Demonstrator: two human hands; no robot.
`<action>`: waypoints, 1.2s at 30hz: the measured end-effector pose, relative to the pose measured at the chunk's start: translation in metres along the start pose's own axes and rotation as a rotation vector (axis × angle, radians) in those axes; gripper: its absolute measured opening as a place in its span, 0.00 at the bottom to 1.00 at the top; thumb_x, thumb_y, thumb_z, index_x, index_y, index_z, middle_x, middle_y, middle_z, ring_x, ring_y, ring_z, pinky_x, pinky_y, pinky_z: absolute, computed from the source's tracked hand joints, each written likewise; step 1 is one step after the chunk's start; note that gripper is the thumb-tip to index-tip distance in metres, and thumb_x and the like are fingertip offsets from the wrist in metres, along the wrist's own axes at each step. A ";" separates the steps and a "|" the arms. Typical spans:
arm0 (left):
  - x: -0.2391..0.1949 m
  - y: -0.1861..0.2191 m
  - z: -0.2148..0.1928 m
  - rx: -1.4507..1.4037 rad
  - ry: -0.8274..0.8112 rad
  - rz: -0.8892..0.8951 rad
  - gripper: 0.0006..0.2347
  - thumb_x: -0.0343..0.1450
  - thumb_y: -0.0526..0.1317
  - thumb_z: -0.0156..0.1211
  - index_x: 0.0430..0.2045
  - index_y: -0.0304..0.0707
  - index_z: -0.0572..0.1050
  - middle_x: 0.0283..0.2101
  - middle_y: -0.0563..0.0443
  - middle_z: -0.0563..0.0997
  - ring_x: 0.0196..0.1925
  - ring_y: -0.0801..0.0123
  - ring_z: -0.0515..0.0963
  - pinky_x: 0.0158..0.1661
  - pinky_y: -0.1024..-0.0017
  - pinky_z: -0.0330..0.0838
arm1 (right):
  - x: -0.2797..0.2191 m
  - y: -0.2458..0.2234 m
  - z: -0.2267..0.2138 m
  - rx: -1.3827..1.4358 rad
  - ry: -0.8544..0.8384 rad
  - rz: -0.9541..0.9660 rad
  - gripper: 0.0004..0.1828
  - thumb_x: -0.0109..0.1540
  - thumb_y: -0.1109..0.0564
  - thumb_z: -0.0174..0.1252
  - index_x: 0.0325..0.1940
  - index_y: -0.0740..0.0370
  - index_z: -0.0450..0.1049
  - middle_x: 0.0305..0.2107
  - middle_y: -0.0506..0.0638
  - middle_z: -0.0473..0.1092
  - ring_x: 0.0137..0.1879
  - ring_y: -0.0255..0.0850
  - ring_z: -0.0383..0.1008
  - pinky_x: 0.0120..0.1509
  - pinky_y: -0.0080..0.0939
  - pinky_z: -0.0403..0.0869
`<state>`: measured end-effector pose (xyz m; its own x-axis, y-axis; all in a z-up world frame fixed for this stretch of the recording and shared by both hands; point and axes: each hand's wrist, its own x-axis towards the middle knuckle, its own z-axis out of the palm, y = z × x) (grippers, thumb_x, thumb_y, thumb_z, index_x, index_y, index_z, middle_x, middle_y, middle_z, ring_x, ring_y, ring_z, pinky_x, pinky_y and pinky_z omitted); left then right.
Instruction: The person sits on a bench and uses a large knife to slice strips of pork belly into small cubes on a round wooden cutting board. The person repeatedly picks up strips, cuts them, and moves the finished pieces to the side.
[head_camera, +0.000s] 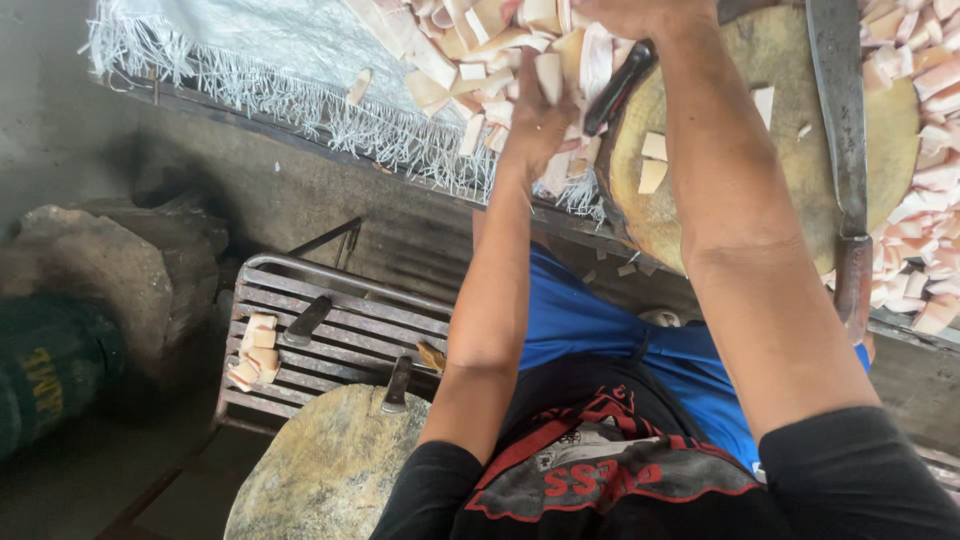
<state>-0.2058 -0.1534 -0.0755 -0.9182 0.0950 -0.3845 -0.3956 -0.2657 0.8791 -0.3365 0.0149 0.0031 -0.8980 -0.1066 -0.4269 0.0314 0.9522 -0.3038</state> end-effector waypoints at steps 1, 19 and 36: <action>0.002 0.001 0.007 -0.101 -0.044 0.087 0.48 0.61 0.23 0.55 0.75 0.42 0.31 0.78 0.41 0.42 0.62 0.57 0.72 0.46 0.68 0.79 | -0.005 -0.006 -0.004 0.046 -0.103 0.092 0.34 0.67 0.25 0.51 0.51 0.57 0.77 0.31 0.57 0.75 0.27 0.45 0.73 0.32 0.49 0.75; -0.004 0.078 0.037 -0.028 -0.157 0.375 0.32 0.67 0.19 0.58 0.68 0.32 0.55 0.48 0.42 0.78 0.41 0.67 0.81 0.39 0.70 0.80 | -0.038 0.002 -0.012 0.766 -0.310 -0.065 0.26 0.73 0.38 0.48 0.39 0.61 0.76 0.21 0.47 0.69 0.22 0.33 0.66 0.25 0.36 0.65; -0.040 0.038 0.110 0.505 -0.585 0.547 0.34 0.68 0.31 0.60 0.71 0.28 0.52 0.70 0.34 0.60 0.75 0.48 0.59 0.72 0.60 0.57 | -0.224 0.073 -0.035 0.905 0.000 0.168 0.36 0.65 0.36 0.57 0.68 0.60 0.60 0.34 0.54 0.77 0.27 0.42 0.77 0.24 0.40 0.74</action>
<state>-0.1858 -0.0619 0.0040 -0.7883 0.5824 0.1985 0.2569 0.0183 0.9663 -0.1489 0.1181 0.1065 -0.8505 0.0129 -0.5258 0.4929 0.3683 -0.7883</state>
